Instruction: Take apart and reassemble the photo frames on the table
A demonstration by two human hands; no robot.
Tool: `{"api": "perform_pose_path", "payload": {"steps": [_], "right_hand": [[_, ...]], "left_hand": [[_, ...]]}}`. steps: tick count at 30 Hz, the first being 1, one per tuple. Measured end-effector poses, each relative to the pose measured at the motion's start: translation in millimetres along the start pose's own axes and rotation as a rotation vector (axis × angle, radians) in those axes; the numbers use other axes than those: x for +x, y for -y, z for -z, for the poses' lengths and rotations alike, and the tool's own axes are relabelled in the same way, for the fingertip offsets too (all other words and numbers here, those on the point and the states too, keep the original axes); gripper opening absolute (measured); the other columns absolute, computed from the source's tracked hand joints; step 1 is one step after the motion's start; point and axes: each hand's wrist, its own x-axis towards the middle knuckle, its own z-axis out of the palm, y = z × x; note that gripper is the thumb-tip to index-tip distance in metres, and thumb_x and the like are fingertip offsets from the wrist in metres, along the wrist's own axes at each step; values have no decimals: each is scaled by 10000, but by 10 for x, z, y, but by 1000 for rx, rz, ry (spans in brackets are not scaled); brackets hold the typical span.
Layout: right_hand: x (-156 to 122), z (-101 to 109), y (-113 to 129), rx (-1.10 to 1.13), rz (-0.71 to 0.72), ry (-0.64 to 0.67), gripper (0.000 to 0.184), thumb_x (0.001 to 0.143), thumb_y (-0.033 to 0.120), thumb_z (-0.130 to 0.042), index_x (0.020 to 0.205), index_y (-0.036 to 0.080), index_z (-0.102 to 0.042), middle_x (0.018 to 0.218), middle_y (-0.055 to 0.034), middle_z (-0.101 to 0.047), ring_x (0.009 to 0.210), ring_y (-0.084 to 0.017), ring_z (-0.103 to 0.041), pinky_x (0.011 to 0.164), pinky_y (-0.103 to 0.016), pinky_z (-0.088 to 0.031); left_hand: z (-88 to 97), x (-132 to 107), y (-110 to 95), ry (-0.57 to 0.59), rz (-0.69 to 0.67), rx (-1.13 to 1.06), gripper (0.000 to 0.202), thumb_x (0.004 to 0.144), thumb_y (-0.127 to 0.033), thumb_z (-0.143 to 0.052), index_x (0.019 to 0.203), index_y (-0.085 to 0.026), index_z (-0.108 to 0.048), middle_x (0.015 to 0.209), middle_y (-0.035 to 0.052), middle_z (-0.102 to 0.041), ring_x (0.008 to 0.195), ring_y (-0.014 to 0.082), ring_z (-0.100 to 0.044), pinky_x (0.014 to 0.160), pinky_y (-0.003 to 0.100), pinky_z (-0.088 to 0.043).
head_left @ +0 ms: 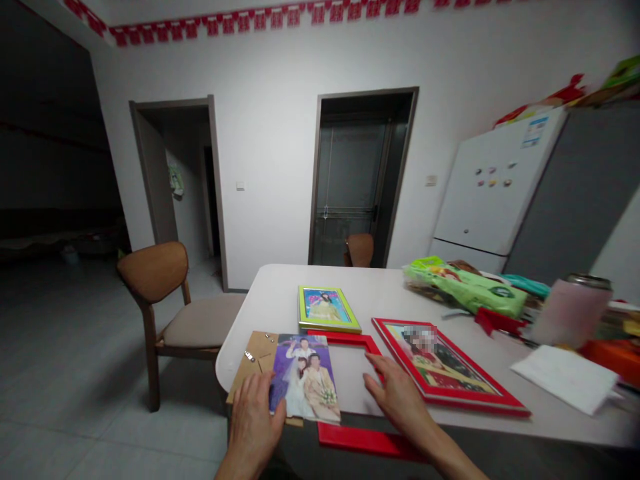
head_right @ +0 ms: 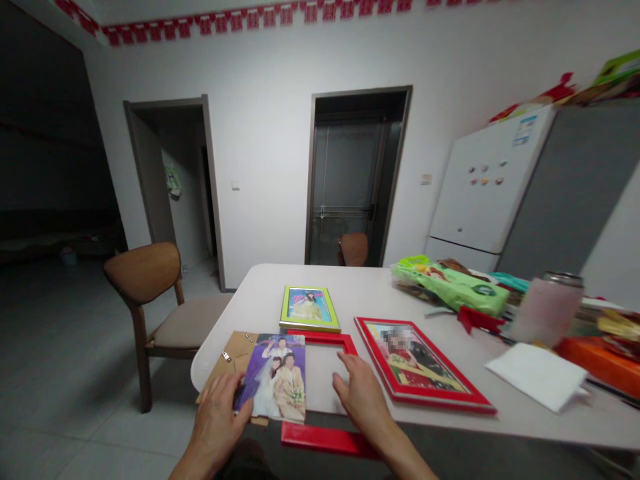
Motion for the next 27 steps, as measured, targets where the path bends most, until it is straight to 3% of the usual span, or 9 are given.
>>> {"api": "perform_pose_path", "payload": {"steps": [3,7,11,15,17,20,23,27], "right_hand": [[-11,-137,239,364,-177,166,480,668,276,-436,1108,91,-481,749,-64,-622,599,-143,-565,569,-249,-433],[31,-316,489,802,-476,391,629,616,196,-456,1209,25,-333,408,74,-448,344,-79,-415,354,-183,-304],[87,-248,768,1101,-456,431,456,569,137,-487,1019,81,-529,395,82,-430,339,-35,-358,360,-150,-288],[111,-68,1014,1292,-381,331,405,602,209,-565,1001,147,-529,531,51,-525,414,-40,-430,419,-163,-357],[94,-40,1060,1338,-366,291,356,622,281,-589,950,152,-543,579,37,-537,450,-46,-462,426,-162,-369],[21,-103,1020,1353,-444,278,260,643,332,-583,817,141,-560,623,8,-569,482,-66,-512,427,-172,-392],[-51,-179,893,1452,-569,265,214,673,300,-539,817,141,-552,639,-26,-616,558,-119,-578,482,-215,-443],[-30,-65,604,1538,-569,63,322,679,228,-473,991,155,-507,725,-47,-662,669,-170,-614,574,-271,-479]], "left_hand": [[-3,-26,-23,31,-78,-67,374,678,-205,-438,1041,-139,-500,1031,96,-549,991,225,-470,859,378,-364],[-76,-63,-90,135,-238,-124,504,630,-191,-464,1131,-139,-456,1203,109,-453,1125,241,-377,946,414,-304],[-188,-3,-184,159,-314,-140,602,576,-111,-441,1177,-132,-422,1261,119,-395,1164,261,-334,958,451,-286],[-179,136,-288,-24,-326,-374,558,625,-56,-356,1172,-135,-430,1223,100,-449,1138,202,-382,960,393,-310],[-101,197,-370,-139,-247,-587,477,697,-82,-338,1153,-162,-451,1176,76,-500,1098,179,-432,947,355,-331],[18,237,-552,-241,-6,-920,327,776,-211,-385,1073,-163,-515,1068,77,-578,1016,195,-506,903,332,-370],[21,227,-751,-183,211,-1330,344,775,-357,-430,1013,-133,-539,969,95,-623,923,221,-562,819,333,-428],[-113,216,-833,-101,326,-1664,475,661,-404,-574,1043,-128,-513,1021,116,-600,964,236,-539,805,313,-433]]}}
